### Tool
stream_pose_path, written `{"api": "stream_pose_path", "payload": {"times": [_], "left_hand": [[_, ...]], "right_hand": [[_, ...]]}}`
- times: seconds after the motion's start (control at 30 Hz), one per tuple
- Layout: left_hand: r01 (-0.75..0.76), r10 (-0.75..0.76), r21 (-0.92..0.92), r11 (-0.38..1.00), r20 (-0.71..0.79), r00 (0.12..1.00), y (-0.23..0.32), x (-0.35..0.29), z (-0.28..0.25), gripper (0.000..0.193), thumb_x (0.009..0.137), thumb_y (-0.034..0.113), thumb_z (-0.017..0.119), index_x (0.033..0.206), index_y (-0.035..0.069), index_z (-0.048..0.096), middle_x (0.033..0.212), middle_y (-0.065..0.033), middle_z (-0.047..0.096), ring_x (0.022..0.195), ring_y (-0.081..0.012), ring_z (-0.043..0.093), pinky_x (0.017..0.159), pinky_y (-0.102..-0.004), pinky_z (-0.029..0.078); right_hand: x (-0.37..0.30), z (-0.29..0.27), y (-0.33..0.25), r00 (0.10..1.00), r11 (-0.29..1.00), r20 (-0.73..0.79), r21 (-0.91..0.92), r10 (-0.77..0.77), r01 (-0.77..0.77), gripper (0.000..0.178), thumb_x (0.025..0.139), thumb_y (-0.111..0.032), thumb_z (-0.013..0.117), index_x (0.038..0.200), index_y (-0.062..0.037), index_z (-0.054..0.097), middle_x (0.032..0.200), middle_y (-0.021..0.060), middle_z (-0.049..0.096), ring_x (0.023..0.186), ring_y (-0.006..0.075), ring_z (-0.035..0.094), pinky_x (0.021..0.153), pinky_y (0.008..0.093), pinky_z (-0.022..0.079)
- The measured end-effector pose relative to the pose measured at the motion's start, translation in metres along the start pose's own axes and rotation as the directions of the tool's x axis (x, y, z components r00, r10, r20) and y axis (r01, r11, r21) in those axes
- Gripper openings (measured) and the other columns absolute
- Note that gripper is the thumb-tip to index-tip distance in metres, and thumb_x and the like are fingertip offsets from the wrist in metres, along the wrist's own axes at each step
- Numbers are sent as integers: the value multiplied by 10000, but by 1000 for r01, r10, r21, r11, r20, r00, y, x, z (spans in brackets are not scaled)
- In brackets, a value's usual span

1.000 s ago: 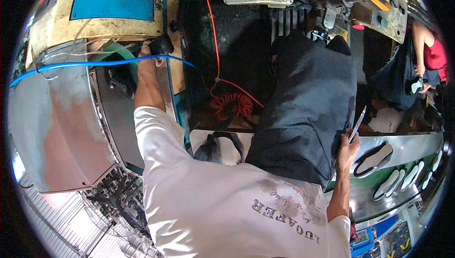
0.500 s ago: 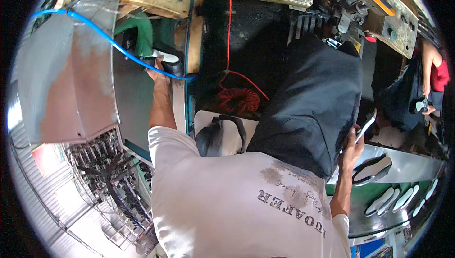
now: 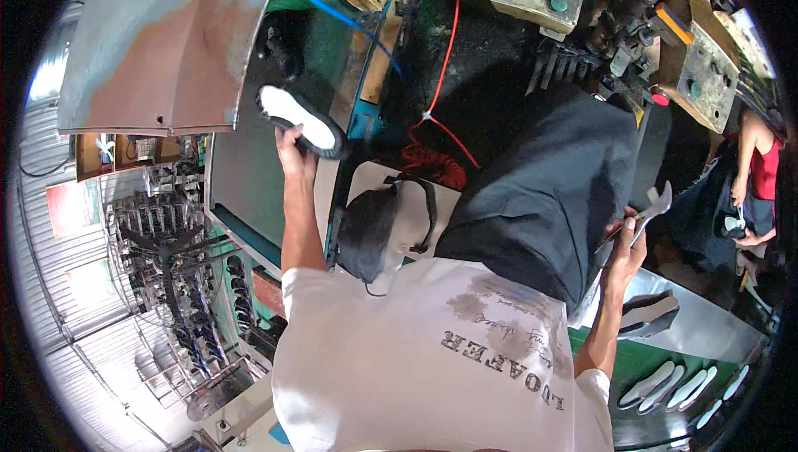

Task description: The person is manually lasting shoes by pulling and pressing the upper material onto the last and sole using specialized pliers.

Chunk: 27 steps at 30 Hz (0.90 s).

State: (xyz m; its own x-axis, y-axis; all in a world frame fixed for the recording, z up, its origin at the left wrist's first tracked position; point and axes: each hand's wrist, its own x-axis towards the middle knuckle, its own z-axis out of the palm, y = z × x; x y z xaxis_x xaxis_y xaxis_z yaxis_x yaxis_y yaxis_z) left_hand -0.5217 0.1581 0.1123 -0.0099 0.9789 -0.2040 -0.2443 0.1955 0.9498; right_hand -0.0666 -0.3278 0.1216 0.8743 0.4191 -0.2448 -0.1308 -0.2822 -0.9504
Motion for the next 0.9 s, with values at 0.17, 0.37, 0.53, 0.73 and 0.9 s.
{"api": "stream_pose_path", "payload": {"times": [0.17, 0.37, 0.53, 0.73, 0.9], "left_hand": [[13, -161, 362, 932, 381, 910, 4, -89, 93, 1116, 647, 71, 689, 1699, 35, 317, 1553, -138, 545, 1358, -300, 565, 1132, -361, 476], [-58, -447, 538, 841, 751, 486, -51, -151, 248, 1255, 602, 159, 815, 1725, 47, 268, 1625, -133, 495, 1471, -289, 508, 1250, -378, 362], [-215, -605, 601, 770, 794, 53, -116, -207, 367, 1117, 691, 6, 684, 1719, 23, 246, 1616, -184, 478, 1468, -292, 488, 1222, -358, 357], [-610, -607, 410, 678, 780, -150, -165, -253, 421, 988, 868, 116, 791, 1692, -2, 259, 1577, -260, 509, 1458, -351, 506, 1227, -414, 371], [-522, -617, 489, 699, 781, -95, -178, -279, 436, 974, 915, 209, 811, 1686, -22, 261, 1613, -280, 478, 1497, -347, 475, 1236, -425, 360]], "right_hand": [[-10, 1, -20, 980, 992, 162, -77, 116, -104, 493, 1114, -487, 608, 1184, -18, 743, 827, -23, 635, 680, 72, 561, 577, 241, 411], [-14, -4, -40, 913, 988, 404, -157, 53, 12, 451, 1158, -372, 546, 1307, 17, 719, 833, 32, 719, 738, 100, 672, 618, 287, 515], [-17, -50, -24, 944, 956, 309, -291, 118, -24, 486, 1149, -386, 546, 1114, 66, 722, 911, 136, 764, 786, 194, 739, 707, 360, 603], [-25, -72, 0, 973, 953, 195, -298, 121, -59, 456, 1117, -365, 545, 1014, 56, 688, 823, 295, 681, 859, 504, 690, 811, 562, 530], [-15, -82, 2, 965, 960, 210, -261, 158, -101, 471, 1115, -359, 544, 1010, 77, 691, 843, 305, 690, 894, 501, 707, 840, 563, 539]]}}
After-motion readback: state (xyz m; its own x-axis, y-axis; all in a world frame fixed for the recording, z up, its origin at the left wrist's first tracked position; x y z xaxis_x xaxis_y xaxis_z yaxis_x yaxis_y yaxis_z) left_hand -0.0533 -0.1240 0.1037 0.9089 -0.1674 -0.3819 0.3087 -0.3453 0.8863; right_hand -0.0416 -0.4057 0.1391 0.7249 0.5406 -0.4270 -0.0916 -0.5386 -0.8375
